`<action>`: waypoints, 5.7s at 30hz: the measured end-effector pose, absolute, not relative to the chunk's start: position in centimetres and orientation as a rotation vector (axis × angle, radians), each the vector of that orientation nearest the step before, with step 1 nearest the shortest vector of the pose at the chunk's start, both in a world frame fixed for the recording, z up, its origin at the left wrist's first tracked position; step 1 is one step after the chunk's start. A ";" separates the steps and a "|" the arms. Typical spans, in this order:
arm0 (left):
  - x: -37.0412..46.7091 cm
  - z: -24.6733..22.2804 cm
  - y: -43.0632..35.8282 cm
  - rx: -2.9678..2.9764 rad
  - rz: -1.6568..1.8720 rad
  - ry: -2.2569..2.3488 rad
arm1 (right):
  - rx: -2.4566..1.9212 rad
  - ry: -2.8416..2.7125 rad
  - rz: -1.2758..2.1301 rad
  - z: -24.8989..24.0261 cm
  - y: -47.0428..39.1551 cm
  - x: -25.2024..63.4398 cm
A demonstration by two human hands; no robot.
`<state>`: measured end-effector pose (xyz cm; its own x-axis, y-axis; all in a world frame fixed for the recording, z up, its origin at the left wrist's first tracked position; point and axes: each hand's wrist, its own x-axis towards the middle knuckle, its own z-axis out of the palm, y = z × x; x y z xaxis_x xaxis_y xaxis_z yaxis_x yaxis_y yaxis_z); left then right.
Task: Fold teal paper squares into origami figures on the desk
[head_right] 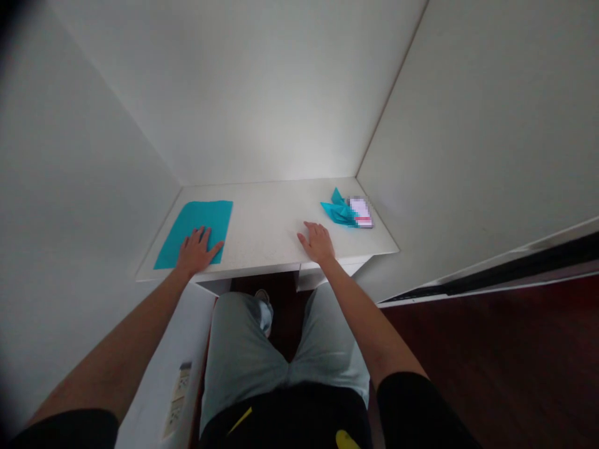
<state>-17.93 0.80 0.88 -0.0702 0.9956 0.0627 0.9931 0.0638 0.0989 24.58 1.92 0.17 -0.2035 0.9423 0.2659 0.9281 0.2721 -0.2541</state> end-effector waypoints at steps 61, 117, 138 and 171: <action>-2.7 0.0 -0.4 2.261 0.985 1.315 | -1.344 -2.374 0.099 0.6 0.6 20.9; -2.7 0.5 -0.3 2.276 0.904 1.177 | -1.123 -1.260 0.919 -1.5 3.8 22.9; -2.2 -0.1 -0.3 2.227 1.082 1.262 | -1.015 -0.975 1.032 -2.1 4.1 23.6; -1.6 -0.6 0.1 2.363 0.844 1.467 | -1.857 -1.552 -0.005 -1.3 2.0 20.8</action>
<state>-1.58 0.14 -0.59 0.3313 0.8771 0.3478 0.7417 -0.4700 0.4785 20.76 2.02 -1.35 0.2800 0.8600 0.4265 0.8628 -0.0306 -0.5046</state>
